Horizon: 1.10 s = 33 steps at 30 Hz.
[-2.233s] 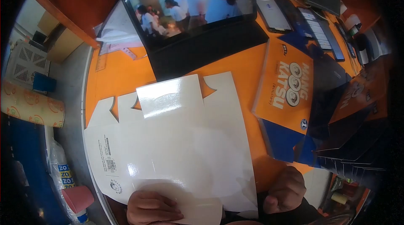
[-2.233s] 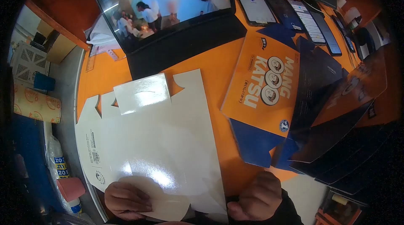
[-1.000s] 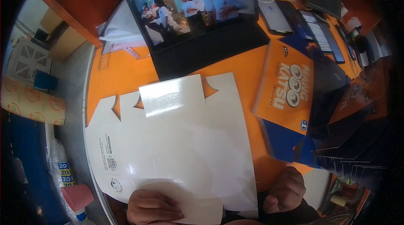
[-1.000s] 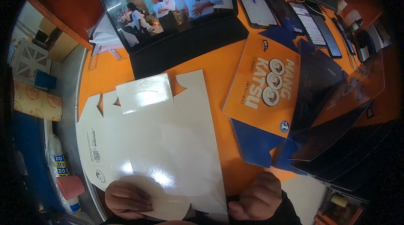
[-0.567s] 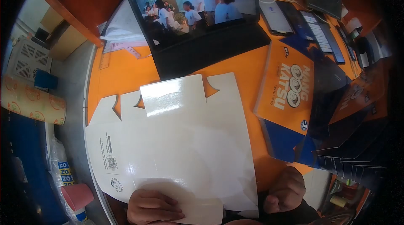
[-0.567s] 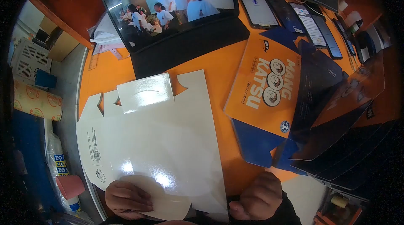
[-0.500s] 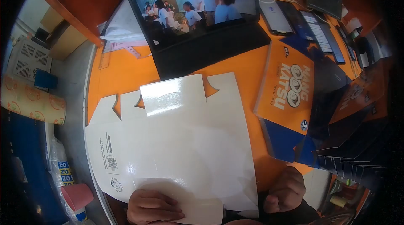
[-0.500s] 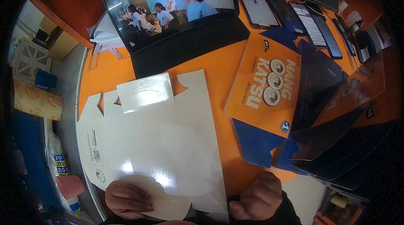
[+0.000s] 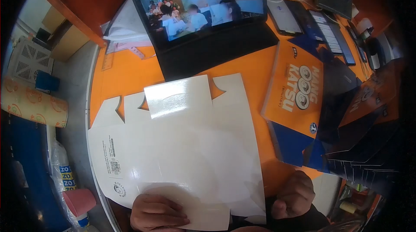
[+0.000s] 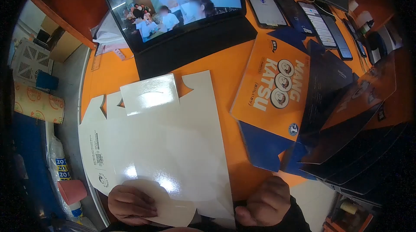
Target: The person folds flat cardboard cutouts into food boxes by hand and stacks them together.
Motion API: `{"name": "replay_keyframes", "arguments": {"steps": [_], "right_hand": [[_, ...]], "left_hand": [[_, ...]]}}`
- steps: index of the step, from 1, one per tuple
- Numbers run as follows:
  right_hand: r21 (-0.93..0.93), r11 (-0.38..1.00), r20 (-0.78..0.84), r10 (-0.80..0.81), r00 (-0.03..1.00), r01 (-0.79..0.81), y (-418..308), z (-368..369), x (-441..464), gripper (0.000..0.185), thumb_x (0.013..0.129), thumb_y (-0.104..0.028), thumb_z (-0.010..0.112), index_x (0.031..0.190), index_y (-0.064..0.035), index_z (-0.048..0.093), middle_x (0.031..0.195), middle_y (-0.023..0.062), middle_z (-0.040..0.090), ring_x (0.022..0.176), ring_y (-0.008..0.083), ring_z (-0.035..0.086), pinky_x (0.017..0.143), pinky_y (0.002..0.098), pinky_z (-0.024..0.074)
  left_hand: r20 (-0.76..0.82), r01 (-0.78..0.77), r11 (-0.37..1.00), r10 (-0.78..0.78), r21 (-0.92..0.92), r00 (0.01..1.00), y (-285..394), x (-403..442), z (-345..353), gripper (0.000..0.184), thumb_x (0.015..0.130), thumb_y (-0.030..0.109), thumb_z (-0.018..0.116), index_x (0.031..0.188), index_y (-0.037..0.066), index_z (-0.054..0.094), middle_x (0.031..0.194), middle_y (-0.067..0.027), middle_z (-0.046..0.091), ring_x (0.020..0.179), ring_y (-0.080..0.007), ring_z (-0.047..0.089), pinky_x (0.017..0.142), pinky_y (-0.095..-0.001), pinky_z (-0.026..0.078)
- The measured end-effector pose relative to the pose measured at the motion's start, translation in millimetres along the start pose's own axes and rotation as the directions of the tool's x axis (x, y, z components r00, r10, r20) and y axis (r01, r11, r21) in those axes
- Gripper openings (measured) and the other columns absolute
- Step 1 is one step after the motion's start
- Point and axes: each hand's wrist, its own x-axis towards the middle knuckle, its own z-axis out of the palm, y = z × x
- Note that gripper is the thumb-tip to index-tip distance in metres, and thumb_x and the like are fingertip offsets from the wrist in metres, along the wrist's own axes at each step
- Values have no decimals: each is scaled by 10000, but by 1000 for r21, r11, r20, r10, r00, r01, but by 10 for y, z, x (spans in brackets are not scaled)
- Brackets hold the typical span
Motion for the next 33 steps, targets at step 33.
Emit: {"name": "replay_keyframes", "arguments": {"steps": [33], "right_hand": [[7,998,57,-61,997,61,-49,9,134,338,918,-226,612,637,-86,489,575,36,486,478,190,467,488,332,398]], "left_hand": [[-102,-8,1000,10,27,995,-5,14,55,210,789,160,769,930,5,749,816,-91,703,739,-183,673,737,-288,563]]}}
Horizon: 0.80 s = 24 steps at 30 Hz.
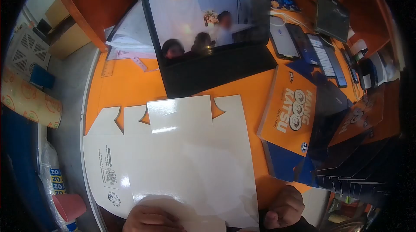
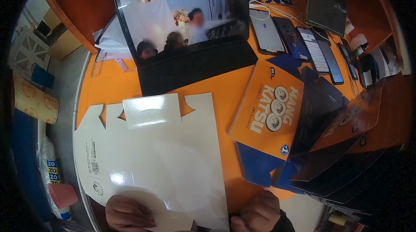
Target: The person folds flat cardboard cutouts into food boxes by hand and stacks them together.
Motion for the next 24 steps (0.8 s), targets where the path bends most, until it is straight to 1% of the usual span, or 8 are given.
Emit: {"name": "replay_keyframes", "arguments": {"steps": [1,13,16,19,22,24], "right_hand": [[19,999,22,-28,999,28,5,-16,37,354,923,-202,616,622,-71,484,588,56,501,487,203,474,492,345,421],[19,997,14,-71,997,71,17,-22,45,338,918,-169,610,633,-64,463,583,47,481,476,191,436,472,331,373],[44,994,-22,-97,995,98,35,12,62,326,916,-156,606,639,-67,459,571,41,474,460,187,417,457,329,356],[29,996,5,-84,996,84,21,-13,80,314,913,-141,601,640,-67,463,557,37,465,454,186,412,451,325,350],[40,991,-34,-126,991,128,73,12,16,311,907,-139,604,636,-71,469,568,38,472,470,187,426,458,326,356],[-28,1000,-49,-15,999,14,9,22,-65,305,908,-228,605,657,-100,488,554,10,458,461,173,441,474,312,353]], "left_hand": [[4,-2,1000,2,-3,1000,-4,0,3,209,789,159,768,928,6,749,813,-91,702,738,-182,673,737,-288,563],[-2,0,1000,0,-21,1000,-6,36,8,188,783,148,768,909,10,753,775,-84,697,724,-177,671,730,-288,561],[9,4,1000,-4,-3,1000,5,27,3,194,785,149,767,914,4,751,790,-88,698,718,-178,672,735,-292,561],[26,-55,998,54,14,998,-20,37,-12,207,785,149,767,919,-7,746,814,-93,700,720,-180,675,733,-293,564],[-7,-42,999,42,-34,999,-28,20,10,225,787,143,771,940,-19,737,850,-107,705,745,-187,684,749,-291,568],[-1,-31,999,31,-28,1000,-43,10,-1,224,787,143,770,938,-19,737,850,-108,704,746,-189,683,749,-294,567]]}}
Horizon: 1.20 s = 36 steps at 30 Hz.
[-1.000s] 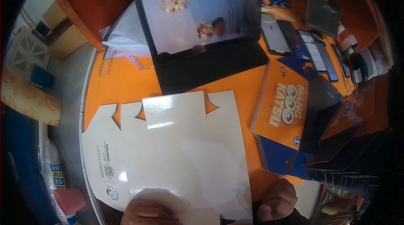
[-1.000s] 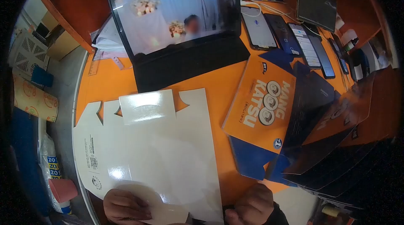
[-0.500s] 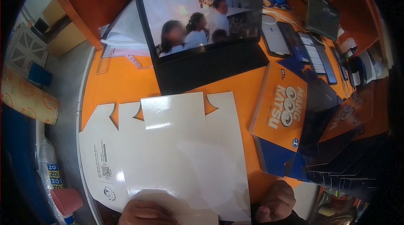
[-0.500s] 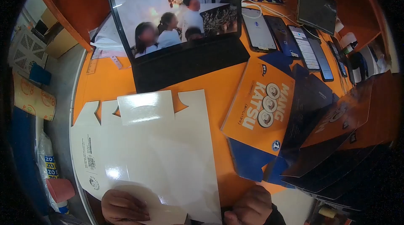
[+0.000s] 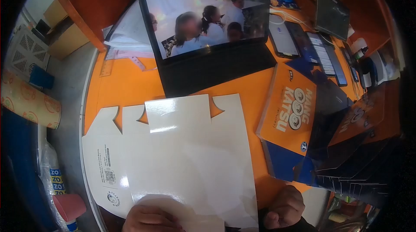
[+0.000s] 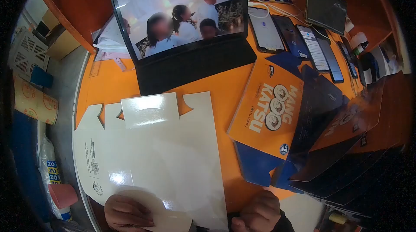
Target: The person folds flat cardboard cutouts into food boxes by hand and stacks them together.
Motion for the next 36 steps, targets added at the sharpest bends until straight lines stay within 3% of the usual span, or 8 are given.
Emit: {"name": "replay_keyframes", "arguments": {"steps": [10,13,16,22,25,31,34,36], "right_hand": [[-28,999,-40,38,998,-39,-7,16,-56,330,914,-293,599,659,-116,487,538,-3,439,459,163,437,483,309,351],[-45,999,-197,-31,980,23,48,134,-89,331,912,-293,599,656,-120,482,536,-8,440,464,164,438,487,309,355],[98,985,-86,-134,987,142,106,31,27,313,901,-140,611,630,-70,470,582,44,485,483,193,443,463,330,362],[116,987,25,-114,993,110,83,-60,79,304,882,-139,633,634,-58,477,591,42,506,488,199,462,462,343,359],[109,983,-25,-143,989,145,110,-26,30,288,875,-139,640,644,-61,488,586,38,506,487,201,463,463,348,353],[120,989,-30,-87,996,90,67,-31,35,293,877,-168,653,653,-61,499,592,52,517,476,201,456,459,363,355],[-21,1000,-80,7,997,-9,21,34,-66,337,911,-295,602,649,-122,478,539,-8,448,470,168,442,494,309,364],[-34,999,-104,21,994,-25,12,59,-85,343,912,-297,601,644,-123,477,541,-7,456,474,169,448,497,308,370]], "left_hand": [[35,24,1000,-24,2,999,39,10,-5,219,789,145,768,929,-20,734,850,-113,702,749,-199,682,747,-305,566],[50,34,999,-34,1,998,43,19,-8,218,789,146,768,926,-20,733,850,-114,702,751,-202,681,747,-309,565],[58,42,999,-42,1,997,50,34,-23,217,790,146,767,924,-21,732,850,-116,701,752,-205,681,746,-312,565],[68,50,999,-50,-1,996,65,46,-22,215,791,148,766,918,-21,730,850,-119,700,754,-211,680,745,-319,564],[72,49,999,-48,-6,996,74,49,-26,214,791,148,765,916,-21,729,850,-121,699,755,-215,679,745,-322,563],[81,52,999,-51,-10,995,53,61,-56,211,792,149,764,911,-22,727,850,-124,698,758,-221,678,744,-329,562],[86,50,999,-49,-7,995,54,58,-67,210,793,150,763,908,-22,726,850,-125,697,759,-224,678,743,-333,562],[89,51,999,-50,-10,995,48,61,-64,210,793,150,763,906,-23,726,850,-126,697,760,-226,677,743,-335,561]]}}
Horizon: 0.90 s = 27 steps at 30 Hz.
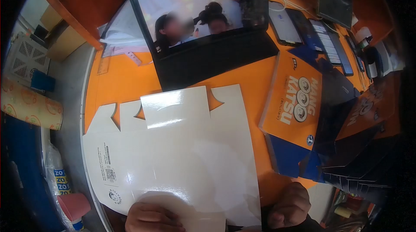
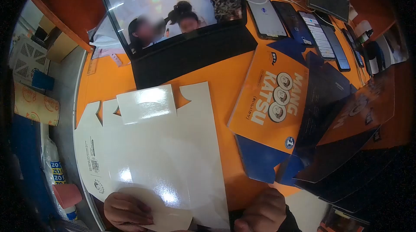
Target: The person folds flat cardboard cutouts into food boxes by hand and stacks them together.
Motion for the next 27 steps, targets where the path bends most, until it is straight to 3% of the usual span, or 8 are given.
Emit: {"name": "replay_keyframes", "arguments": {"steps": [4,27], "right_hand": [[-16,1000,48,24,999,-24,-20,-49,10,341,913,-294,598,644,-123,478,545,-6,465,476,169,456,500,307,378],[12,1000,-12,18,1000,-18,-6,-14,-26,332,905,-287,599,638,-123,487,538,-1,454,476,168,450,506,300,368]], "left_hand": [[0,-1,1000,1,2,1000,7,-4,5,209,794,151,762,903,-23,724,850,-128,696,761,-230,677,742,-340,560],[15,17,1000,-17,7,1000,83,-9,5,204,798,156,758,882,-25,717,850,-140,691,770,-254,673,738,-366,557]]}}
